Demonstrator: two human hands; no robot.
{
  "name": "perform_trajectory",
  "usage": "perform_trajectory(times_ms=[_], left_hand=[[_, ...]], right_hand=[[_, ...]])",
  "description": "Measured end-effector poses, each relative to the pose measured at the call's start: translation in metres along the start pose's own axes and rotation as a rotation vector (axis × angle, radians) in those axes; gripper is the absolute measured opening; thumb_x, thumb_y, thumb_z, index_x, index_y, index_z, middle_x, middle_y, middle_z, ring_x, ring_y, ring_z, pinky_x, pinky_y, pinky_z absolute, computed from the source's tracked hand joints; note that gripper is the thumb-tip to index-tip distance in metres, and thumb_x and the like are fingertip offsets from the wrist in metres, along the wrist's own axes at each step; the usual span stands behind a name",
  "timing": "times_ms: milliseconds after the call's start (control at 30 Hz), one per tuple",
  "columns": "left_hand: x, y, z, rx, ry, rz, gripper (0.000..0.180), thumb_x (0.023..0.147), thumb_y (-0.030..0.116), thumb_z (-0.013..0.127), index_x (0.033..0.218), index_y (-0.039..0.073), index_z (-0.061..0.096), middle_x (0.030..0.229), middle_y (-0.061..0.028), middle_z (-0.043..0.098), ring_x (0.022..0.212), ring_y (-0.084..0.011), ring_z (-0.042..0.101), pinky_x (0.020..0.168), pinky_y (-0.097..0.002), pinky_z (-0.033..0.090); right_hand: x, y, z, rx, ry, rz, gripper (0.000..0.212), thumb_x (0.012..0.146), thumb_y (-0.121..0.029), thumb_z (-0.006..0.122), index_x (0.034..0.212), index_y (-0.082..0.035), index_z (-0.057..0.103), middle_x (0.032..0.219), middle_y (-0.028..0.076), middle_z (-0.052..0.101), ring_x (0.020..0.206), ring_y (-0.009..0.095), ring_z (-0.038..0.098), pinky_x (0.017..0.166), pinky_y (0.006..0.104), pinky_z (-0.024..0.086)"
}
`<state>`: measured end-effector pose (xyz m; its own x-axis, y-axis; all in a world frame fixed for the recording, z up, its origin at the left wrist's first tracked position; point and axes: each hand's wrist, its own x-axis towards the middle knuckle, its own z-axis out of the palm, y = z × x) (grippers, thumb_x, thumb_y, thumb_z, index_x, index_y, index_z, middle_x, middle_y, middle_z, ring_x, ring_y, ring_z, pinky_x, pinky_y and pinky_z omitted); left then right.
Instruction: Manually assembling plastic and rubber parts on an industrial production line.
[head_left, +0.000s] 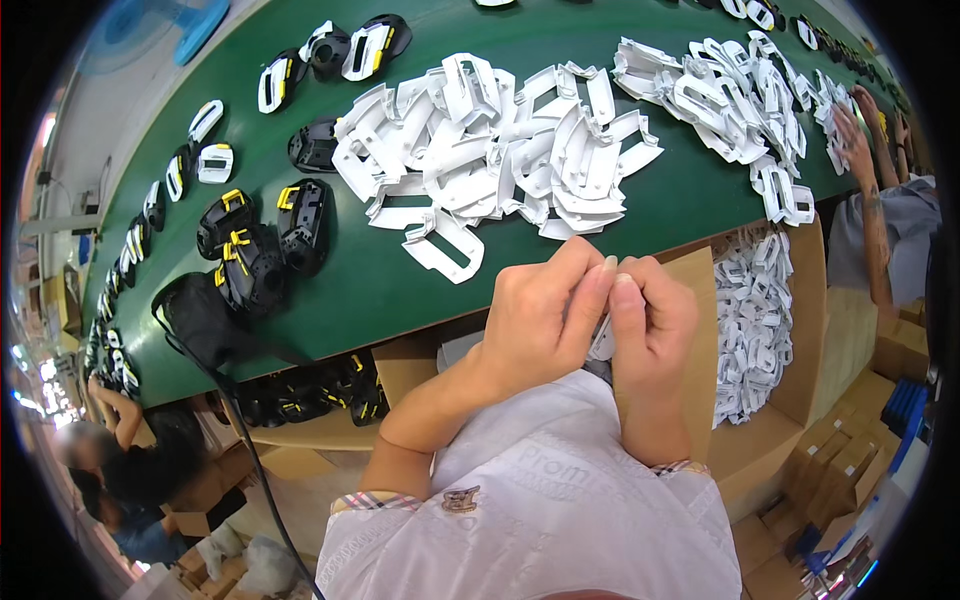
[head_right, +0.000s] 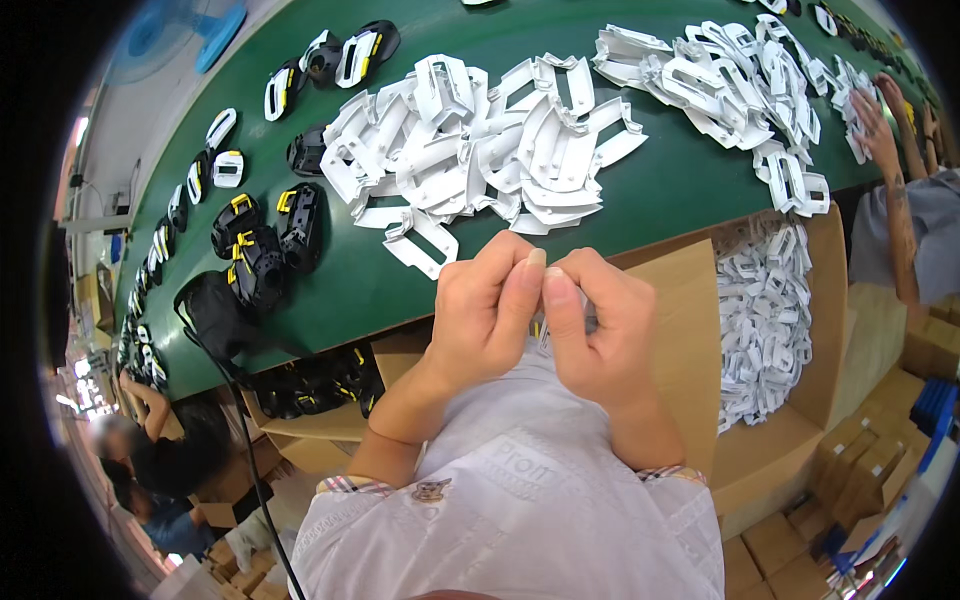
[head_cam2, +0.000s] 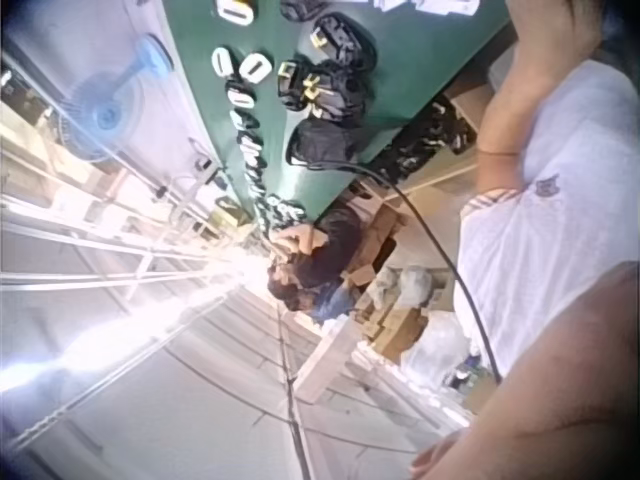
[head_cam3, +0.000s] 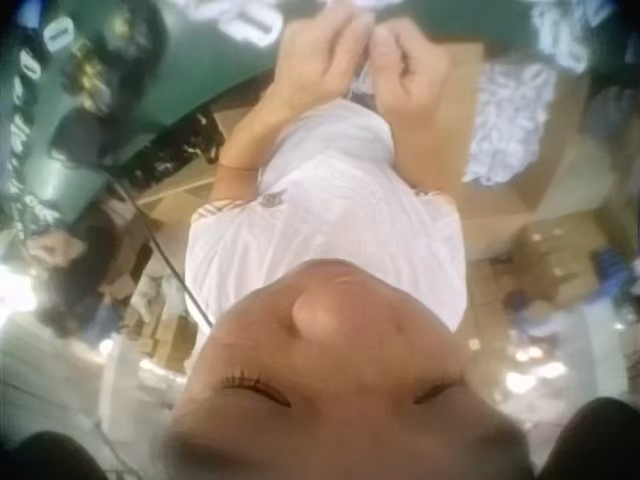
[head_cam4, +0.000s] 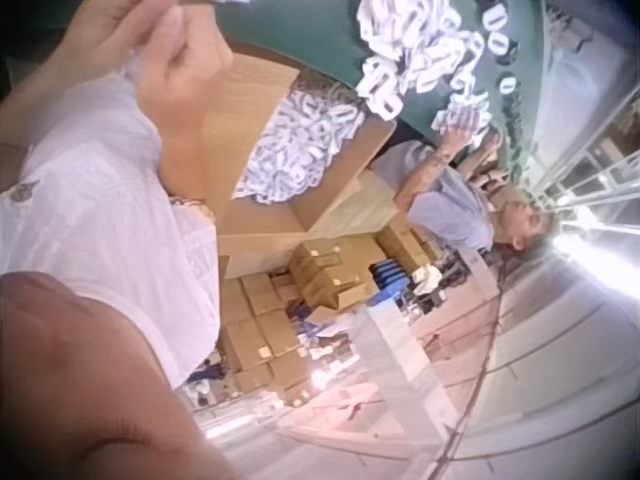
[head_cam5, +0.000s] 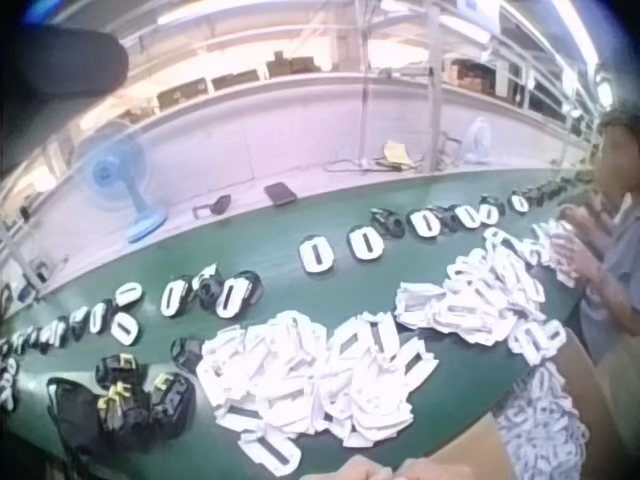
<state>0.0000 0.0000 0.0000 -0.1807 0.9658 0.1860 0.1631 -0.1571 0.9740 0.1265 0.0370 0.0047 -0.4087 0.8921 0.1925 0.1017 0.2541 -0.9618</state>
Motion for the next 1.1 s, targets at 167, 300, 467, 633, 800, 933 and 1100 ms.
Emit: perform_trajectory(times_ms=[167, 300, 467, 633, 800, 933, 1100], left_hand=[[-0.003, -0.003, 0.013, 0.25, 0.217, 0.213, 0.011, 0.086, 0.007, 0.054, 0.076, 0.002, 0.055, 0.052, -0.0091, 0.05, 0.042, -0.0244, 0.051, 0.04, -0.0313, 0.039], [-0.005, -0.005, 0.02, 0.222, 0.245, 0.248, 0.011, 0.086, 0.006, 0.054, 0.076, 0.001, 0.054, 0.055, -0.0099, 0.051, 0.043, -0.0243, 0.051, 0.041, -0.0308, 0.04], [-0.009, 0.001, 0.01, -0.292, 0.063, -0.049, 0.018, 0.093, 0.009, 0.046, 0.078, -0.001, 0.052, 0.059, -0.0082, 0.052, 0.045, -0.0157, 0.051, 0.042, -0.0264, 0.039], [-0.011, 0.0, 0.011, -0.277, 0.075, -0.041, 0.02, 0.094, 0.009, 0.043, 0.079, -0.002, 0.051, 0.057, -0.0069, 0.05, 0.044, -0.0137, 0.05, 0.042, -0.0259, 0.038], [-0.007, 0.002, 0.009, -0.127, 0.074, -0.01, 0.019, 0.093, 0.009, 0.044, 0.079, -0.002, 0.051, 0.056, -0.0086, 0.05, 0.044, -0.0179, 0.051, 0.041, -0.028, 0.038], [-0.005, -0.003, 0.014, 0.087, 0.089, 0.175, 0.017, 0.092, 0.008, 0.046, 0.08, -0.002, 0.052, 0.058, -0.0102, 0.051, 0.043, -0.0216, 0.052, 0.04, -0.0297, 0.039], [-0.007, -0.01, 0.018, 0.168, 0.147, 0.34, 0.018, 0.092, 0.008, 0.046, 0.079, -0.002, 0.051, 0.059, -0.0097, 0.05, 0.043, -0.0209, 0.052, 0.041, -0.0294, 0.039]], right_hand=[[-0.006, -0.004, 0.008, -0.305, 0.126, -0.123, 0.015, 0.085, -0.006, 0.053, 0.072, -0.001, 0.056, 0.055, 0.003, 0.048, 0.044, 0.011, 0.042, 0.04, 0.0265, 0.031], [-0.009, -0.001, 0.008, -0.364, 0.188, -0.136, 0.015, 0.087, -0.004, 0.05, 0.073, -0.001, 0.053, 0.057, 0.004, 0.048, 0.045, 0.01, 0.042, 0.041, 0.0256, 0.031], [-0.012, 0.013, 0.015, 0.398, 0.135, -0.015, 0.026, 0.095, -0.015, 0.042, 0.073, -0.002, 0.046, 0.059, 0.003, 0.046, 0.051, 0.007, 0.035, 0.045, 0.0235, 0.027], [-0.01, 0.009, 0.013, 0.285, 0.104, -0.058, 0.03, 0.096, -0.017, 0.041, 0.071, -0.002, 0.045, 0.059, 0.002, 0.044, 0.052, 0.007, 0.034, 0.045, 0.0236, 0.025], [-0.008, 0.005, 0.015, 0.171, 0.109, -0.12, 0.029, 0.095, -0.015, 0.042, 0.069, -0.002, 0.045, 0.059, 0.002, 0.044, 0.051, 0.008, 0.034, 0.045, 0.0239, 0.026], [-0.008, 0.006, 0.012, 0.091, 0.132, -0.135, 0.027, 0.094, -0.013, 0.043, 0.07, -0.001, 0.044, 0.058, 0.002, 0.044, 0.051, 0.008, 0.034, 0.045, 0.0242, 0.026], [-0.011, 0.014, 0.014, 0.208, 0.13, -0.037, 0.026, 0.094, -0.013, 0.043, 0.07, -0.001, 0.044, 0.058, 0.002, 0.043, 0.051, 0.009, 0.034, 0.045, 0.0247, 0.025]])
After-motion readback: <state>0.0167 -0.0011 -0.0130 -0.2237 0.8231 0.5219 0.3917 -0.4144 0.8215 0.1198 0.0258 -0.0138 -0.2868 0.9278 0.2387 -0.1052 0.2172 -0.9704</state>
